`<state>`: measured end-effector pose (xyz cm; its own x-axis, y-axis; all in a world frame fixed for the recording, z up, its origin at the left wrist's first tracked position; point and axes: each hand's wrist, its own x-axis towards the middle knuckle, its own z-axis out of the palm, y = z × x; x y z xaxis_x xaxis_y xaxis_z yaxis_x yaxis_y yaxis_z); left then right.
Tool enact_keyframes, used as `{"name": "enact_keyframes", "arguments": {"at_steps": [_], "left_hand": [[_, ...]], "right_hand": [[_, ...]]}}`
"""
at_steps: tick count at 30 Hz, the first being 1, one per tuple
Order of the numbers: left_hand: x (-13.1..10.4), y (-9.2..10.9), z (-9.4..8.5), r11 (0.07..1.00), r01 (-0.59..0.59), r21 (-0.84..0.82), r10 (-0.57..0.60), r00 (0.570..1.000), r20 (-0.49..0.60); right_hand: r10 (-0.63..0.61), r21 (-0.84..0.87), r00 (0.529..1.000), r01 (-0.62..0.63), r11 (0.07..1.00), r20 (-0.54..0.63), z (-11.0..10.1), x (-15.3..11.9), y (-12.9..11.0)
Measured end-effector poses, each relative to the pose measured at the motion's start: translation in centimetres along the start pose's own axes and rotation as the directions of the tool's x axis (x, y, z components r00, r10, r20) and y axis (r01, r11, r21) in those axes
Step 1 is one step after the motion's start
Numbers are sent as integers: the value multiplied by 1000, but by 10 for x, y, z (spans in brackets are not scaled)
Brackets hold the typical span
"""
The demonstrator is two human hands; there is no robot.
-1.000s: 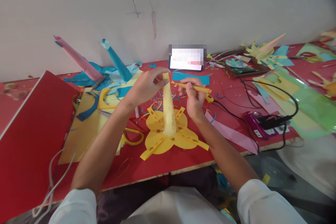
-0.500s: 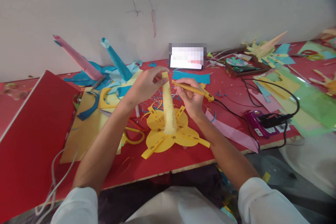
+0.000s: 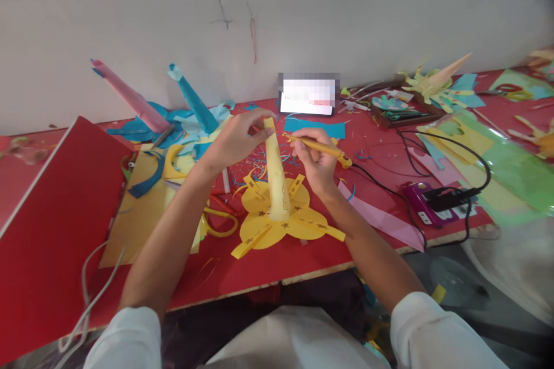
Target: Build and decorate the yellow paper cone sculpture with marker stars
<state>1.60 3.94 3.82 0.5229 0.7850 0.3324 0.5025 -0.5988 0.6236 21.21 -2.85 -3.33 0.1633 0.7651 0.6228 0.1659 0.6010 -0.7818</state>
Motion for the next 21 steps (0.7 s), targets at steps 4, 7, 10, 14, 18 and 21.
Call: {"name": "enact_keyframes", "arguments": {"at_steps": [4, 7, 10, 14, 18, 21], "left_hand": [[1, -2, 3, 1000, 11, -16, -11, 1000, -7], [1, -3, 5, 999, 26, -24, -26, 999, -18], [2, -4, 7, 999, 26, -22, -26, 999, -20], [2, -4, 7, 1000, 13, -28, -13, 1000, -18], [2, -1, 6, 999, 12, -36, -12, 1000, 1], [1, 1, 7, 999, 18, -50, -18, 1000, 7]], "right_hand": [[2, 30, 1000, -3, 1000, 26, -1, 0, -3], [-8, 53, 1000, 7, 999, 11, 0, 0, -6], [10, 55, 1000, -9, 998, -19, 1, 0, -7], [19, 38, 999, -18, 999, -41, 1, -1, -2], [16, 15, 999, -15, 1000, -47, 1, -1, 0], [-7, 33, 999, 8, 999, -37, 1, -2, -2]]}}
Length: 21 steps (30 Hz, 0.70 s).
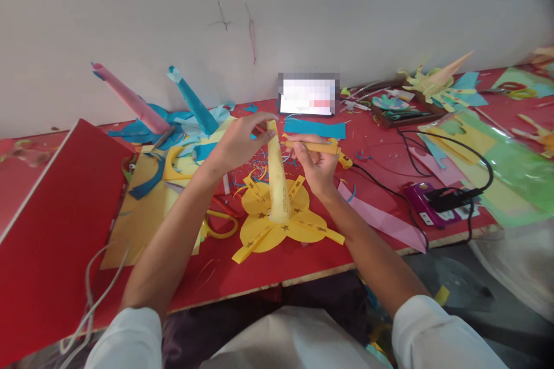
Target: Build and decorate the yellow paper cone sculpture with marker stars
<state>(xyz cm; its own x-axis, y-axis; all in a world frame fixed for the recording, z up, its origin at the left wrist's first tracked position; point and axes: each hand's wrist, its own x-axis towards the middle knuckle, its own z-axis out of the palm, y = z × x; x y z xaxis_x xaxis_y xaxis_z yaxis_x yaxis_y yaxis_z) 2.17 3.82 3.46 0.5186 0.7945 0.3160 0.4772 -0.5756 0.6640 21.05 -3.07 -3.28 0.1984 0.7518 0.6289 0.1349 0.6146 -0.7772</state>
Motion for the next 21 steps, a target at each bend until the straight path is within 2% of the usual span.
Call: {"name": "enact_keyframes", "arguments": {"at_steps": [8, 21], "left_hand": [[-1, -5, 8, 996, 20, -81, -30, 992, -122], [1, -4, 10, 995, -24, -99, 14, 995, -96]], "right_hand": [[41, 22, 999, -41, 999, -33, 1, -2, 5], [-26, -47, 999, 28, 999, 31, -1, 1, 5]]}}
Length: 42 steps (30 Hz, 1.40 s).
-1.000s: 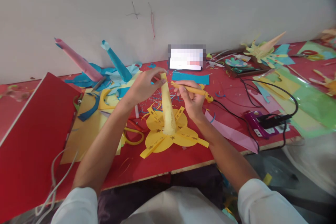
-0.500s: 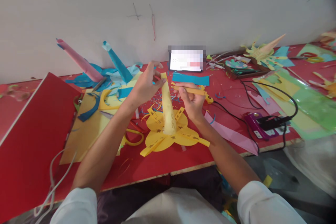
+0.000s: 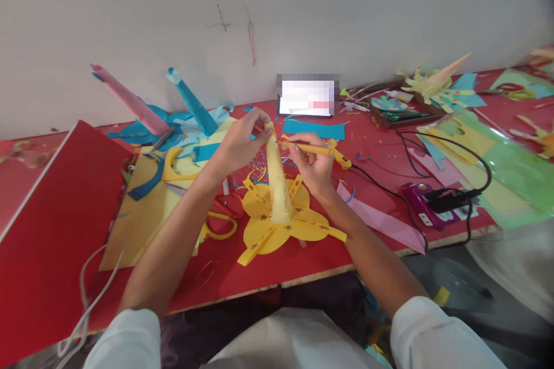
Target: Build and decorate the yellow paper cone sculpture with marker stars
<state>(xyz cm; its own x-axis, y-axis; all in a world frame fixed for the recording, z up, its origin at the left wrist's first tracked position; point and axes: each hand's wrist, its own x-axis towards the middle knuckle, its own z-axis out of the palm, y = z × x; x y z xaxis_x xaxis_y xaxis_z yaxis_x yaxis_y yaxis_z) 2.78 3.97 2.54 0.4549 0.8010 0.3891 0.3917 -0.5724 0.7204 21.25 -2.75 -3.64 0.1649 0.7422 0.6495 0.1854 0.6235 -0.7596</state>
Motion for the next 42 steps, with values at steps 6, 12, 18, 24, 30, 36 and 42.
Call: {"name": "enact_keyframes", "arguments": {"at_steps": [6, 12, 18, 24, 30, 36, 42], "left_hand": [[1, 1, -1, 1000, 8, 7, -8, 1000, 0], [0, 2, -1, 1000, -23, -1, 23, 1000, -6], [0, 3, -1, 1000, -30, -1, 30, 1000, -4], [-1, 4, -1, 1000, -26, 1, 26, 1000, -3], [-1, 3, -1, 999, -24, 21, 24, 1000, -7], [-2, 4, 0, 1000, -16, 18, 16, 1000, -5], [-1, 4, -1, 999, -35, 20, 35, 999, 5]], "right_hand": [[-21, -61, 1000, 21, 998, 3, 0, -1, 0], [-11, -90, 1000, 12, 996, 15, 1, -3, -1], [-7, -92, 1000, 8, 996, 12, 2, -3, -1], [-25, -107, 1000, 27, 994, 14, 2, -3, -2], [-18, -133, 1000, 19, 991, 6, 2, -3, -2], [-12, -112, 1000, 14, 994, 19, 1, -5, -4], [-37, -91, 999, 41, 995, 40, 1, -6, -6]]}}
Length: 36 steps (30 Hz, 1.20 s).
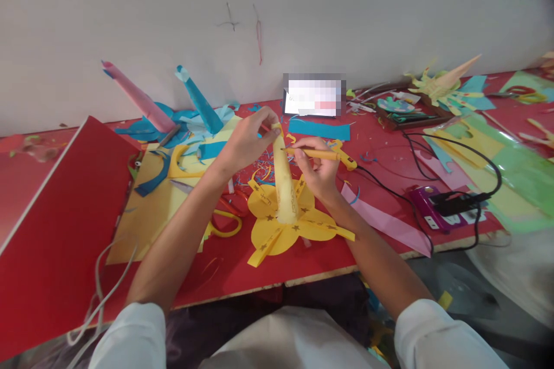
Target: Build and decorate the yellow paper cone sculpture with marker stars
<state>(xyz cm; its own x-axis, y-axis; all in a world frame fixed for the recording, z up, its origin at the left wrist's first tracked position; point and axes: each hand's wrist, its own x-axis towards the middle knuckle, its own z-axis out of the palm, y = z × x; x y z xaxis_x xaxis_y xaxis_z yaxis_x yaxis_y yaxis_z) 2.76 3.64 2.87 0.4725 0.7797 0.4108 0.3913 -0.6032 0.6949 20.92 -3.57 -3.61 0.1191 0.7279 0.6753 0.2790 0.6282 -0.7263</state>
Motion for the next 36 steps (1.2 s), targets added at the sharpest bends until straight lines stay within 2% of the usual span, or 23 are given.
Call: {"name": "enact_keyframes", "arguments": {"at_steps": [7, 14, 19, 24, 31, 36], "left_hand": [[0, 1, 0, 1000, 7, -1, -7, 1000, -9], [0, 3, 0, 1000, 18, -2, -18, 1000, -1], [0, 4, 0, 1000, 19, 11, -18, 1000, -9], [-1, 4, 1, 1000, 15, 0, -15, 1000, -10], [-1, 2, 0, 1000, 6, -15, -6, 1000, -8], [-1, 1, 0, 1000, 5, -21, -6, 1000, -7]], "right_hand": [[-32, -1, 999, 32, 999, 22, 0, 2, -3], [6, -74, 1000, -5, 997, 13, 1, 3, -1], [-17, -2, 1000, 17, 1000, 10, 1, 2, -1], [16, 12, 1000, -16, 1000, 14, 1, 1, 2], [5, -35, 997, -7, 999, -71, 2, 1, 1], [25, -70, 997, -30, 997, -66, 1, 0, 3]]}}
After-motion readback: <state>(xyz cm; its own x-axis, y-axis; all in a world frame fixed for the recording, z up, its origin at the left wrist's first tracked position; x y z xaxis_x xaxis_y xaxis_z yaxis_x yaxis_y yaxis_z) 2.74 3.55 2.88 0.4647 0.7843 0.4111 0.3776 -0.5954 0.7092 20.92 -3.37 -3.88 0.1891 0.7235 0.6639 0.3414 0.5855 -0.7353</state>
